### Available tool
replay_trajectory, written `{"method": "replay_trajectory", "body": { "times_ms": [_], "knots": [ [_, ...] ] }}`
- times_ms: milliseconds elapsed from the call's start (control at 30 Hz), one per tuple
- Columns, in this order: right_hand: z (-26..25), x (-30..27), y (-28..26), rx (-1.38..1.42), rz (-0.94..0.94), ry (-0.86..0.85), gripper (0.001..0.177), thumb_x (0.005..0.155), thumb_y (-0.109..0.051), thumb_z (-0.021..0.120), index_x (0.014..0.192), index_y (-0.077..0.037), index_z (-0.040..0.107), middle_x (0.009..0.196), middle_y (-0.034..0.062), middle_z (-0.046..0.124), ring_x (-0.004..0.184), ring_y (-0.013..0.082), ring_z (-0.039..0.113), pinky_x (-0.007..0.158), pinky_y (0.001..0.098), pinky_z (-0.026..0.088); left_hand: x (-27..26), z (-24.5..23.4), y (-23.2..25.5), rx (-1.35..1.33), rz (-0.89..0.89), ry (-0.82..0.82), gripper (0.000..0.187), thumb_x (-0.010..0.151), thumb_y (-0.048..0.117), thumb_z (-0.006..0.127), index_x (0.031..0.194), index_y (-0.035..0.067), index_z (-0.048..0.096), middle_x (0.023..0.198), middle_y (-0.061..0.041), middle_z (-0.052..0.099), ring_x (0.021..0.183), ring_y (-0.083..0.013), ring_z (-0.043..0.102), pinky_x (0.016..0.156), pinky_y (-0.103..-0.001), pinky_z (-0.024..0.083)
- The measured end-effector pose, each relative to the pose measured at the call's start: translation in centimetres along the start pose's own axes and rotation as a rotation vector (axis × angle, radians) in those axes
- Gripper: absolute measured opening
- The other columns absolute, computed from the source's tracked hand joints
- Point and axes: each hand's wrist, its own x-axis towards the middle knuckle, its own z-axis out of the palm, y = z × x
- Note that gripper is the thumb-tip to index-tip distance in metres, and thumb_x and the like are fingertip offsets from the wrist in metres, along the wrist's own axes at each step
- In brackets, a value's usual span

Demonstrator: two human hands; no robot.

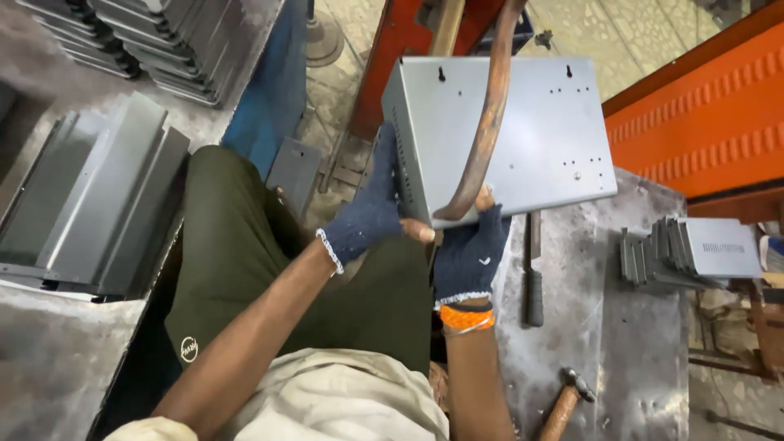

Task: Assembling and spot-welding metal enclosures using industrial machinery and hand tools.

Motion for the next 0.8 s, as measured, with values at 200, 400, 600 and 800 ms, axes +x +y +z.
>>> {"method": "replay_trajectory", "body": {
  "times_ms": [200,400,600,800],
  "knots": [
    [0.0,-0.4,-0.3,0.084,0.074,-0.035,0.056,0.077,0.011,0.068,0.130,-0.002,0.052,0.120,0.0141,0.060,0.107,0.0278,0.060,0.098,0.0393,0.050,-0.2,-1.2,1.3,-0.447,-0.117,-0.008,0.138,0.056,-0.003,0.096,0.160,0.000,0.005,0.158,-0.037,0.019,0.141,-0.0641,0.026,0.116,-0.066,0.037],
    [-0.9,0.8,-3.8,0.287,0.142,-0.066,0.042,0.082,0.013,0.054,0.122,0.001,0.049,0.124,0.0182,0.055,0.117,0.0279,0.058,0.105,0.0416,0.049,-0.9,-0.4,1.4,-0.051,0.021,-0.072,0.147,0.058,0.046,0.091,0.162,0.010,-0.006,0.172,-0.018,-0.005,0.160,-0.0394,0.005,0.128,-0.052,0.014],
    [0.7,2.5,-2.4,0.911,1.029,0.508,0.023,0.083,-0.014,0.077,0.105,-0.013,0.071,0.095,0.0096,0.074,0.083,0.0247,0.074,0.075,0.0403,0.062,-1.5,-0.9,-0.8,-0.394,-0.187,-0.079,0.146,0.069,0.010,0.096,0.161,0.020,-0.016,0.167,-0.025,0.000,0.145,-0.0592,0.022,0.113,-0.062,0.039],
    [0.4,2.8,0.0,0.890,1.045,0.471,0.027,0.082,-0.013,0.076,0.109,-0.016,0.073,0.096,0.0100,0.074,0.084,0.0251,0.075,0.082,0.0418,0.063,0.4,-1.2,9.0,-0.086,-0.457,0.279,0.071,0.097,0.035,0.058,0.149,-0.010,0.038,0.139,-0.047,0.047,0.136,-0.0489,0.046,0.118,-0.049,0.039]
  ]
}}
